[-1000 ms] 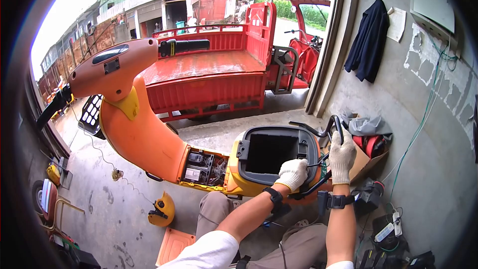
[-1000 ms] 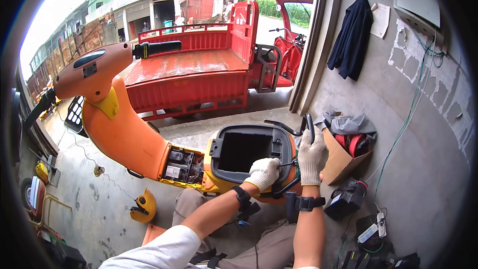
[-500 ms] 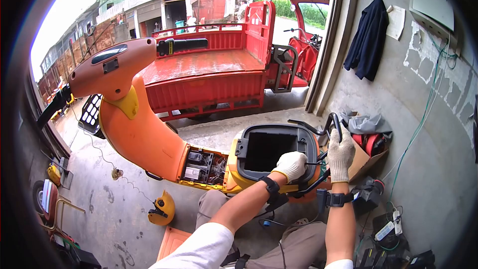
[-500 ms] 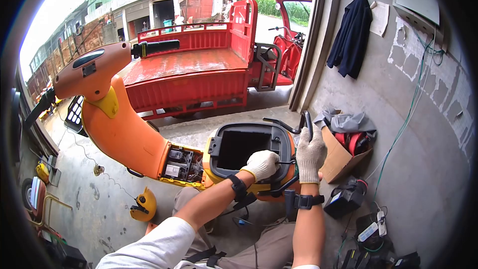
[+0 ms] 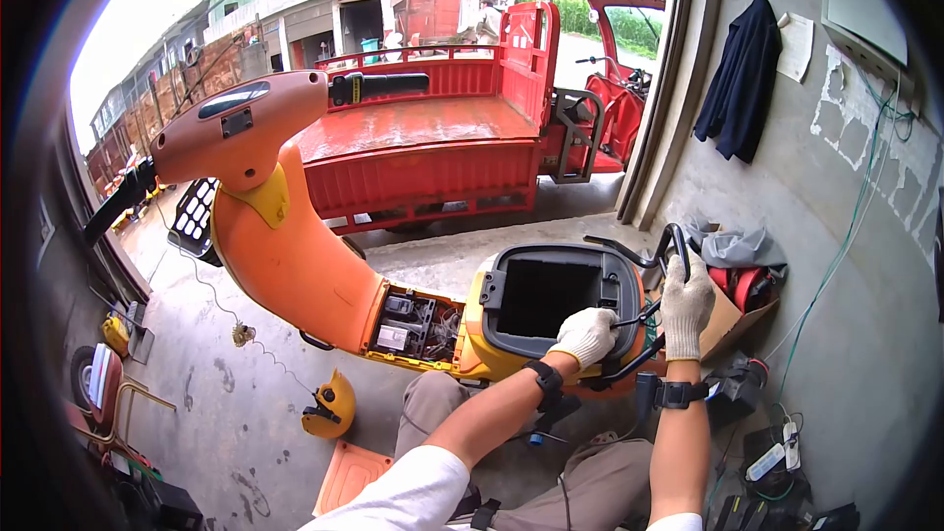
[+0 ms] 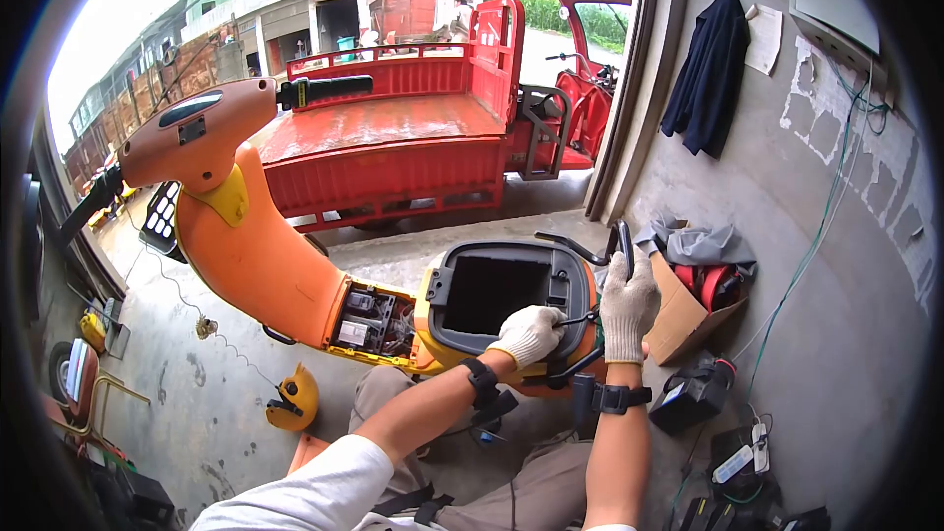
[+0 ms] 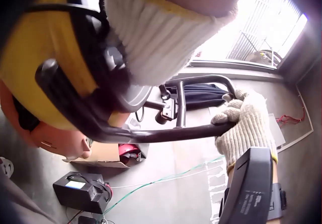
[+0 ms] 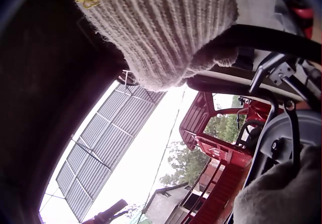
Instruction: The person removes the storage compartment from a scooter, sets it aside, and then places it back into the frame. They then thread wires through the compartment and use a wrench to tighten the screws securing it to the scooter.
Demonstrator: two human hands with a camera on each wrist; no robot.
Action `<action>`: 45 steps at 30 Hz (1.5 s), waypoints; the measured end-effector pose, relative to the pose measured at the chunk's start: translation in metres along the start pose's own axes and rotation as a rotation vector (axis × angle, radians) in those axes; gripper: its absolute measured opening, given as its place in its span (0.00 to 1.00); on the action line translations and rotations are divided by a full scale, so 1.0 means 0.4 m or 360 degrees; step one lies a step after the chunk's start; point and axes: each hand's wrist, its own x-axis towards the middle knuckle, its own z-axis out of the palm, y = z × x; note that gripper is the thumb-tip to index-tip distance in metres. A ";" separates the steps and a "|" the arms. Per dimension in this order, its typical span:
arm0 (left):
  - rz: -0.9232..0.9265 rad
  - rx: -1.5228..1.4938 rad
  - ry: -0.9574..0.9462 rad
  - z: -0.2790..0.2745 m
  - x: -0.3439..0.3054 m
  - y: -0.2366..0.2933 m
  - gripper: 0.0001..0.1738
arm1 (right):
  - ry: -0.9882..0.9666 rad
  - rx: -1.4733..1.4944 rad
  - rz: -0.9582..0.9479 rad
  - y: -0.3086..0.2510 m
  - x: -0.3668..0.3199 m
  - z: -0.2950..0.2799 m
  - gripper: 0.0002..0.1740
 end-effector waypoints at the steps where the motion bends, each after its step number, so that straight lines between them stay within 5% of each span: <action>1: 0.0070 0.0051 -0.0074 -0.017 0.007 -0.003 0.10 | -0.0042 0.0012 0.0052 -0.006 -0.002 -0.004 0.19; 6: 0.0193 0.0354 -0.0268 -0.037 0.049 0.008 0.11 | -0.0198 0.0021 0.0230 -0.037 0.001 -0.029 0.21; 16: -0.0278 0.0073 0.0213 0.057 -0.004 0.038 0.10 | -0.0029 -0.0001 0.0065 -0.007 -0.002 -0.006 0.18; 27: 0.0271 0.0391 -0.0470 -0.094 0.057 0.020 0.13 | -0.0105 -0.0075 0.0189 0.021 -0.003 0.012 0.20; 30: 0.0411 0.0329 -0.0435 -0.090 0.056 0.005 0.13 | -0.0076 -0.0037 0.0147 0.007 -0.005 0.000 0.18; 43: -0.0218 0.0094 -0.0160 -0.037 0.008 0.045 0.14 | -0.0012 -0.0067 0.0093 0.005 -0.006 0.003 0.18; 45: -0.0011 0.0029 -0.0128 -0.035 0.012 0.033 0.14 | -0.0045 -0.0074 0.0146 0.004 -0.007 0.003 0.18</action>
